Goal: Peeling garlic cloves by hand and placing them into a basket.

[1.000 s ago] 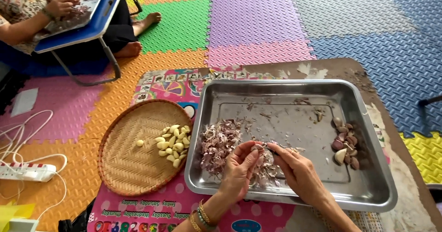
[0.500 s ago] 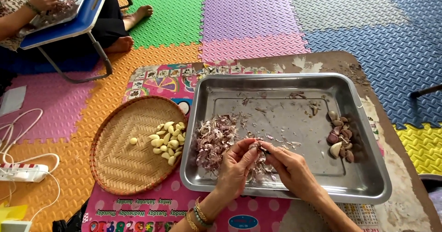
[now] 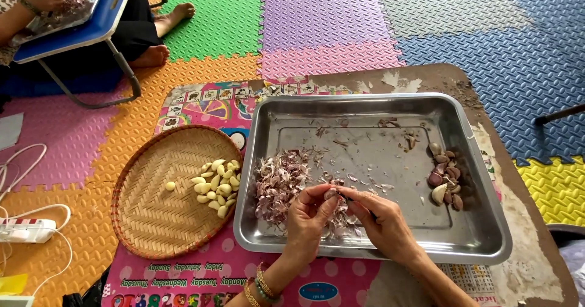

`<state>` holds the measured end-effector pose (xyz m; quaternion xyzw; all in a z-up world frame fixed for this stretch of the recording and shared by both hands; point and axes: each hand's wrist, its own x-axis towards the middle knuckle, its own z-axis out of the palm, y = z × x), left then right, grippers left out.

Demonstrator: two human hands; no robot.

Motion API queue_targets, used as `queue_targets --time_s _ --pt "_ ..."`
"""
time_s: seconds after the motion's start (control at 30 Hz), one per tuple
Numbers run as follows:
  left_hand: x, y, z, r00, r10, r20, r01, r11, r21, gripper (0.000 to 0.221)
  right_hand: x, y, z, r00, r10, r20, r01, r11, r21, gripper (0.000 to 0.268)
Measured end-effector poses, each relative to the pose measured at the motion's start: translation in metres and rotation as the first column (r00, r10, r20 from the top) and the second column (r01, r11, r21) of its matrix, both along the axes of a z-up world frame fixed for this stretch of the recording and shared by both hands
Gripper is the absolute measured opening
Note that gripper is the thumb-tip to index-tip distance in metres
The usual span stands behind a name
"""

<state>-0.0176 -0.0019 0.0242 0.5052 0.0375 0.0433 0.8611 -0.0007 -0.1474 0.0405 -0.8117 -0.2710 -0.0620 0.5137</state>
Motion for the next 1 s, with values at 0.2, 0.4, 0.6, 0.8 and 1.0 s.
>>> queue_targets --time_s 0.2,0.4,0.6,0.8,1.0 --pt "-0.004 -0.003 -0.002 0.975 0.09 0.204 -0.112 0.989 0.1 0.021 0.002 0.004 0.006 0.98 0.044 -0.193 -0.021 0.993 0.12 0.028" --pt "0.001 0.002 -0.003 0.88 0.103 0.463 -0.263 0.918 0.297 0.019 0.005 0.004 0.008 0.945 0.091 -0.314 -0.025 0.978 0.209 0.027" --pt "0.012 0.016 0.006 0.964 -0.118 0.24 0.082 0.984 0.156 0.014 0.012 -0.004 0.01 0.807 0.306 -0.506 -0.034 0.879 0.476 0.027" --pt "0.02 0.018 -0.015 0.945 -0.237 0.226 0.29 0.926 -0.242 0.02 0.012 -0.004 0.011 0.849 0.235 -0.473 -0.017 0.908 0.419 0.025" --pt "0.021 0.022 -0.02 0.938 -0.285 0.196 0.338 0.877 -0.341 0.022 0.011 -0.004 0.01 0.859 0.259 -0.442 -0.04 0.894 0.446 0.026"
